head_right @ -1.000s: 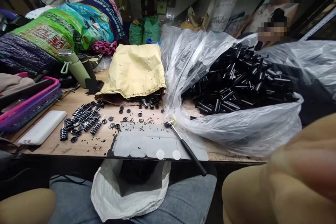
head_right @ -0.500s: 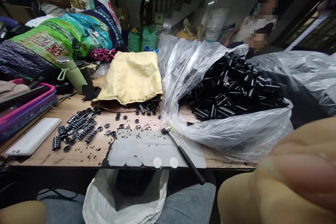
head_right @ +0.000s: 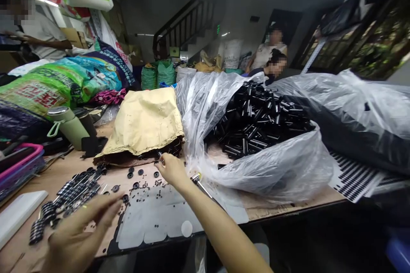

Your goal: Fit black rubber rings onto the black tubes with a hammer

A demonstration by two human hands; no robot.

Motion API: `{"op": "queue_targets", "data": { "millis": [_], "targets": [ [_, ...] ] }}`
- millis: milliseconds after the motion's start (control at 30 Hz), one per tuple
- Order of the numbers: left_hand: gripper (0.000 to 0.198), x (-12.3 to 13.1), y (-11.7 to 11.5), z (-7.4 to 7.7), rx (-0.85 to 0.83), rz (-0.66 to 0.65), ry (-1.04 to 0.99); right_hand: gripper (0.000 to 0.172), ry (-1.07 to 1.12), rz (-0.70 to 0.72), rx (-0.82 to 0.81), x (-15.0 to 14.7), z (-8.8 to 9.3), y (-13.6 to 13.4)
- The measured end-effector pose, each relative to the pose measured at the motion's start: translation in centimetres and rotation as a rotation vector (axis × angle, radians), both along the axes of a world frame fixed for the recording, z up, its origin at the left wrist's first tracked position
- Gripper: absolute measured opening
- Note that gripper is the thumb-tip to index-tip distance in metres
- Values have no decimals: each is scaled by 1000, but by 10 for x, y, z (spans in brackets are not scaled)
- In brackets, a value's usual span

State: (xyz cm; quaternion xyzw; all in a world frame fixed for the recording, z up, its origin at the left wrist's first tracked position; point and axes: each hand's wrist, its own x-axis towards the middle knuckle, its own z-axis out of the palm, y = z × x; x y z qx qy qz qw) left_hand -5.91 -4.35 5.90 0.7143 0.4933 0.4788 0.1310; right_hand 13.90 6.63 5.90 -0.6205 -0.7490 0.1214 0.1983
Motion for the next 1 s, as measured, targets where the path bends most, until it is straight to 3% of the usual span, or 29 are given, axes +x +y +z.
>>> {"op": "queue_targets", "data": {
  "millis": [133, 200, 267, 367, 467, 533, 600, 667, 733, 767, 867, 1000],
  "targets": [
    [19, 17, 11, -41, -131, -93, 140, 20, -69, -143, -107, -23, -37, 46],
    [19, 12, 8, -63, -129, -60, 191, 20, -67, -163, -164, -27, -41, 58],
    [21, 5, 7, -75, -45, -26, 261, 19, -51, -160, -224, -27, -40, 59],
    [28, 4, 17, -74, 154, 7, 388, 19, 9, -85, -336, -18, -39, 39],
    [37, 17, 35, -68, 343, -17, 521, 23, 119, 76, -488, -5, -39, -2],
    [39, 28, 44, -71, 379, -119, 553, 26, 291, 246, -594, 9, -36, -27],
    [40, 37, 49, -79, 290, -230, 482, 31, 468, 336, -659, 29, -29, -39],
    [37, 42, 48, -84, 105, -255, 340, 35, 523, 126, -538, 57, -19, -32],
    [35, 44, 44, -82, -133, -187, 177, 36, 449, -335, -209, 89, -12, -10],
    [37, 44, 42, -79, -261, -151, 99, 34, 411, -460, -132, 103, -11, 5],
    [47, 48, 35, -63, -585, -116, -127, 29, 355, -611, -93, 133, -17, 46],
    [56, 49, 30, -54, -734, -164, -397, 21, 342, -586, -65, 141, -30, 65]
  ]
}}
